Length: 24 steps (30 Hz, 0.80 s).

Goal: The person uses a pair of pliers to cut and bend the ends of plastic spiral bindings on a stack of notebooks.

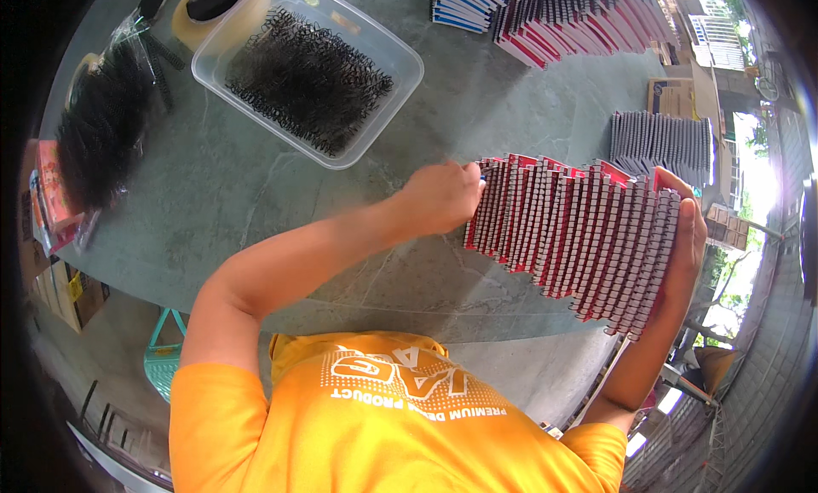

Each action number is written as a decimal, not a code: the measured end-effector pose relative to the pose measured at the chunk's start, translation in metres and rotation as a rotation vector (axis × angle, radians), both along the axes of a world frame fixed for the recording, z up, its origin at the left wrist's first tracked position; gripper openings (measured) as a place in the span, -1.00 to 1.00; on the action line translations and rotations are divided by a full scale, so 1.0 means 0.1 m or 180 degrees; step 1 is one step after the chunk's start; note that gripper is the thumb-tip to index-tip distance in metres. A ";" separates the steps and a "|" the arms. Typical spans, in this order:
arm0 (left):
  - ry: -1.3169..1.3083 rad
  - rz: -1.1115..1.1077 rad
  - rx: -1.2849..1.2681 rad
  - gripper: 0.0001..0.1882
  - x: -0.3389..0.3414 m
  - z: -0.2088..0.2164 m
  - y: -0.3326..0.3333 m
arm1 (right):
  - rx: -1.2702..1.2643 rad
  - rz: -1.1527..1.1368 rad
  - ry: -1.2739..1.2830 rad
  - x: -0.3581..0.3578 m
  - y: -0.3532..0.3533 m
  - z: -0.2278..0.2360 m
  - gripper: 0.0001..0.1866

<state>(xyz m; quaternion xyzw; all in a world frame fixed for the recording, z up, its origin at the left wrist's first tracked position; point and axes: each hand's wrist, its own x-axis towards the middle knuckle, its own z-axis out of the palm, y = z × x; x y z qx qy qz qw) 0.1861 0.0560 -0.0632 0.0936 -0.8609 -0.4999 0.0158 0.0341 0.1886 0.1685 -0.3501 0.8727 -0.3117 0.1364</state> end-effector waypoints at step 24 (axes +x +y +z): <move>-0.0966 -0.0110 0.3693 -0.58 -0.02 0.07 -0.32 | 0.0055 -0.0027 0.0163 -0.01 0.02 0.01 -0.30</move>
